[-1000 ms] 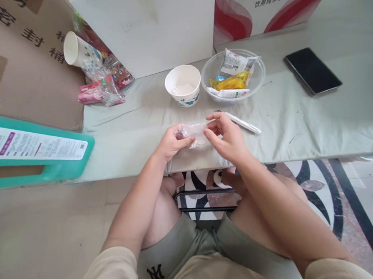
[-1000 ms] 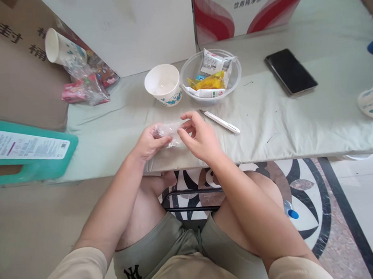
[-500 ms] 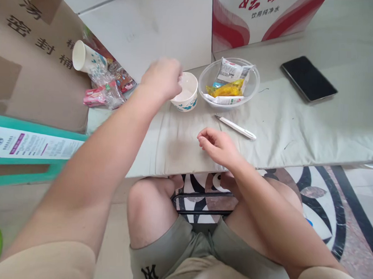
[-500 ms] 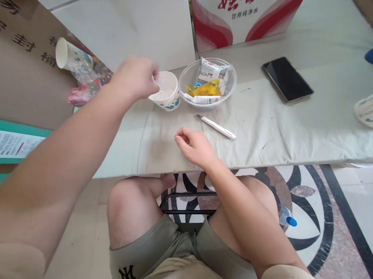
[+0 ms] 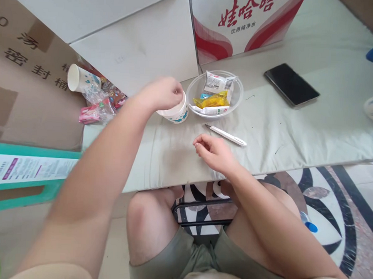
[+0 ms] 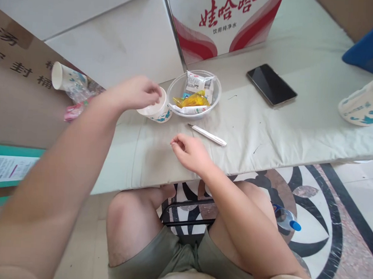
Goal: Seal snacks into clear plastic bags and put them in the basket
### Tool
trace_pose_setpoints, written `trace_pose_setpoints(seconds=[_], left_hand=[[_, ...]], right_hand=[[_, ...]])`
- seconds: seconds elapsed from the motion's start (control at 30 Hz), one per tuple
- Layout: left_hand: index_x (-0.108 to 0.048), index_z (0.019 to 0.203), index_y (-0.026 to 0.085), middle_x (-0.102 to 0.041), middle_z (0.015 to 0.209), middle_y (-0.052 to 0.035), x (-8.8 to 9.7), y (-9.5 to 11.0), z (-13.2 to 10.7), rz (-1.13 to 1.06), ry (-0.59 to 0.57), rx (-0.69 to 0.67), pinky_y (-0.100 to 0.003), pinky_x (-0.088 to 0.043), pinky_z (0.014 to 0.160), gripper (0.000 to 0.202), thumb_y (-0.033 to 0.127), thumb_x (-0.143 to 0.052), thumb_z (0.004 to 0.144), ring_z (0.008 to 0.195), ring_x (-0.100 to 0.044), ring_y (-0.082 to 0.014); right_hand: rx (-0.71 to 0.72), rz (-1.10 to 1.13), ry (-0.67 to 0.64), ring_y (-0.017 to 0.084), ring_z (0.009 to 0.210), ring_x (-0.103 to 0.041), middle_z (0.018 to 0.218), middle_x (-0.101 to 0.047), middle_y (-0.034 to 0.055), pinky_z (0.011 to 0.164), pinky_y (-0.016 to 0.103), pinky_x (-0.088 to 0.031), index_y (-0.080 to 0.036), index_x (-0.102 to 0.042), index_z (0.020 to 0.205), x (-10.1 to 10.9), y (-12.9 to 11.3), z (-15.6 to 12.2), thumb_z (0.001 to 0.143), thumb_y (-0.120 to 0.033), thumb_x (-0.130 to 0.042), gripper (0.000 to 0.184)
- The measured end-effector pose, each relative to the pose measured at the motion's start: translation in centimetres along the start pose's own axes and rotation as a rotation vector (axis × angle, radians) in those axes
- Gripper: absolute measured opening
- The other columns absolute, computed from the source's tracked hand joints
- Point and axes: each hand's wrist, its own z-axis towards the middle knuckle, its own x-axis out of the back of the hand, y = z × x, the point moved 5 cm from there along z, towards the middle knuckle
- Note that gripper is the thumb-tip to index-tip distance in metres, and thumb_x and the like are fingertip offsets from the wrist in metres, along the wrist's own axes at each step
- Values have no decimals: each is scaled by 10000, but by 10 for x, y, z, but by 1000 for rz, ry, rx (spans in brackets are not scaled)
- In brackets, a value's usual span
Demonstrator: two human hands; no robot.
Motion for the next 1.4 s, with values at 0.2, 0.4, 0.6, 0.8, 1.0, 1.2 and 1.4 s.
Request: trace_pose_setpoints(seconds=[0.2, 0.4, 0.6, 0.8, 1.0, 1.2, 1.4], left_hand=[[-351, 503, 190, -350, 487, 41, 2, -24, -122, -852, 213, 43, -202, -265, 442, 463, 287, -714, 774, 456, -381, -68], [-165, 535, 188, -135, 506, 85, -27, -87, -150, -1136, 183, 381, -158, -119, 395, 504, 155, -661, 612, 390, -176, -11], [-102, 601, 209, -78, 500, 87, 9, -128, -135, -1444, 358, 573, -205, -81, 377, 443, 151, -540, 629, 376, -115, -22], [-84, 696, 229, -53, 515, 90, 22, -156, -138, -1575, 443, 810, -245, -84, 385, 423, 171, -487, 812, 388, -80, -43], [-95, 740, 225, -58, 550, 78, 31, -168, -148, -1581, 582, 887, -277, -104, 429, 385, 194, -448, 889, 421, -88, -63], [-82, 742, 231, -81, 552, 70, 35, -175, -147, -1598, 592, 905, -300, -142, 461, 366, 243, -409, 907, 437, -109, -85], [-45, 765, 225, -61, 554, 72, 32, -175, -153, -1629, 596, 874, -278, -136, 439, 395, 257, -403, 927, 438, -114, -82]], right_hand=[[45, -103, 46, 139, 593, -499, 630, -581, -15, 623, 290, -368, -210, -604, 834, 6, 2, -2, 886, -314, -514, 147], [84, -290, 65, 119, 508, -401, 522, -448, -32, 551, 288, -313, -220, -526, 671, -12, 1, -8, 894, -409, -521, 293], [108, -279, 57, 120, 471, -400, 506, -431, -27, 491, 285, -309, -228, -502, 636, -60, -10, -5, 928, -421, -499, 350], [375, -293, 27, 137, 591, -517, 654, -580, 2, 615, 290, -446, -228, -574, 769, -134, -91, 71, 906, -290, -569, 150], [197, -285, -134, 272, 1070, -670, 1086, -668, 74, 996, 443, -520, -211, -489, 1394, -240, -113, 225, 769, -178, -739, 674], [22, -274, -87, 355, 1205, -673, 1127, -614, 76, 1085, 556, -448, -177, -209, 1596, -279, -100, 277, 762, -113, -759, 1001], [12, -84, -24, 244, 1113, -681, 1174, -673, 68, 1060, 416, -537, -159, -347, 1492, -272, -95, 281, 706, -59, -730, 880]])
